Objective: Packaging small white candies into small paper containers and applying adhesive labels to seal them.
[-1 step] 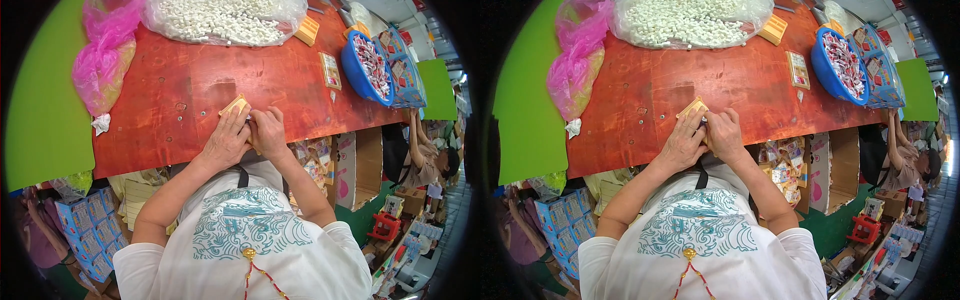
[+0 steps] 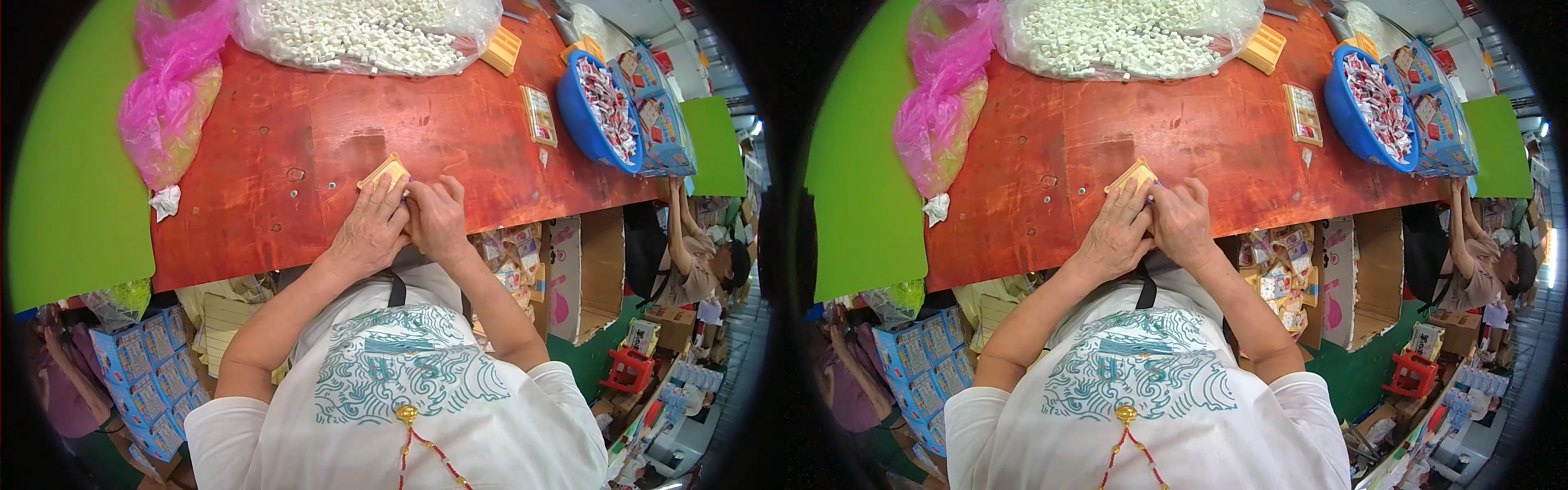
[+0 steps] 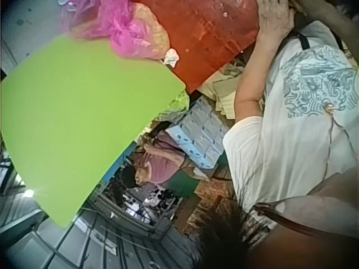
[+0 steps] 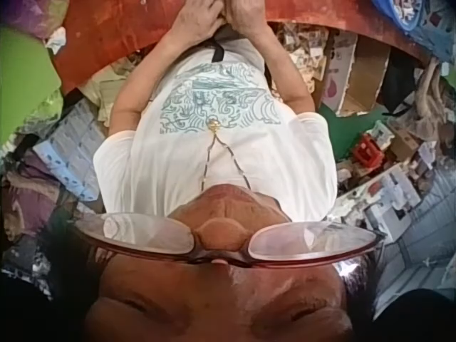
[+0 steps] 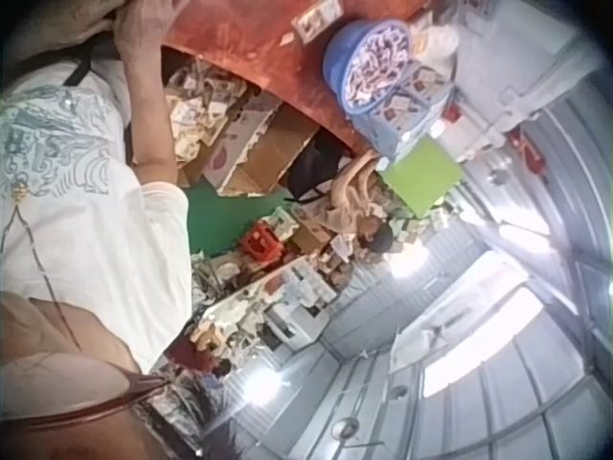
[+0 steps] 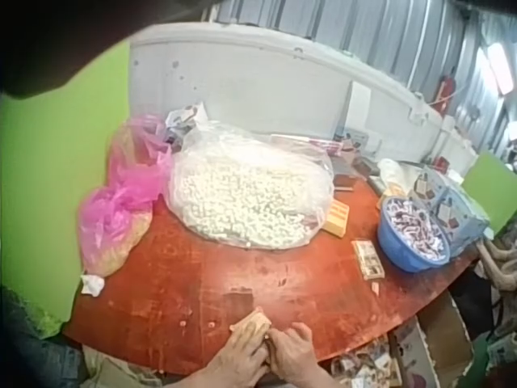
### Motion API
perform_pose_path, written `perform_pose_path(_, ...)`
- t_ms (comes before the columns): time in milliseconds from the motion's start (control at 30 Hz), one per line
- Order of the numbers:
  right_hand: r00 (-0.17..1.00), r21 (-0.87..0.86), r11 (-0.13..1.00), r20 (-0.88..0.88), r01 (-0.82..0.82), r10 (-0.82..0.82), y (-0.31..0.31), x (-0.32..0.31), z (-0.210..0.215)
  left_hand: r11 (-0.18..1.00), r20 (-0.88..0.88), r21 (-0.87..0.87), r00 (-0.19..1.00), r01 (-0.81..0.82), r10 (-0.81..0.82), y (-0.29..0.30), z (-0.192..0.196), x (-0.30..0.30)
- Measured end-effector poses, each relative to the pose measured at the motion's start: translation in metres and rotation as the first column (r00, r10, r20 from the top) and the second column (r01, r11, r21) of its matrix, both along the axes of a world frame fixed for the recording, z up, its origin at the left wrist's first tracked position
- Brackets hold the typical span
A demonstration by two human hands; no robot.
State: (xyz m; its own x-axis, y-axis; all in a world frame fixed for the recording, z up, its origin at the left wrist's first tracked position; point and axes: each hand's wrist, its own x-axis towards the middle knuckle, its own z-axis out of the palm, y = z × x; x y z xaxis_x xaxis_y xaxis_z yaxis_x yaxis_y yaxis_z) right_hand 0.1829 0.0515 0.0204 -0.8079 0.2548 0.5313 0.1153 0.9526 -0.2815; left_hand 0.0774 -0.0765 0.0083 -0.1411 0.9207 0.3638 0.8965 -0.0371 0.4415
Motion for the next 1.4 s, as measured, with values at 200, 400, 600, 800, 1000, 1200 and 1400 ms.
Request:
perform_pose_path(200,0.998,0.073,0.997,0.048,0.036,-0.040,-0.015,0.012,0.006,1.000,0.052,0.015,0.999,0.006,-0.007,-0.001,-0.005,0.000)
perform_pose_path(400,0.995,-0.164,0.983,0.053,-0.076,0.086,-0.017,0.028,0.016,1.000,0.081,0.015,0.997,-0.013,0.012,-0.003,-0.003,-0.001)
perform_pose_path(600,0.983,-0.361,0.916,0.014,0.175,-0.183,-0.002,0.031,0.015,1.000,0.029,-0.003,0.999,-0.023,0.023,-0.001,-0.001,0.000)
perform_pose_path(800,0.941,-0.241,0.923,0.234,0.300,-0.245,0.008,0.011,0.003,1.000,0.038,-0.009,0.999,-0.012,0.012,-0.002,0.000,0.000)
perform_pose_path(1000,0.930,-0.365,0.870,0.281,0.331,-0.237,0.013,0.007,0.006,0.998,-0.008,0.060,1.000,0.015,-0.015,-0.003,0.000,0.000)
perform_pose_path(1200,0.912,-0.616,0.696,0.383,0.368,-0.143,0.020,0.006,0.018,0.997,0.056,0.073,0.998,0.002,-0.006,-0.004,0.005,0.001)
perform_pose_path(1400,0.949,-0.716,0.628,0.286,0.305,-0.134,0.026,0.014,0.005,0.998,0.016,0.067,1.000,-0.002,0.001,-0.008,0.019,0.001)
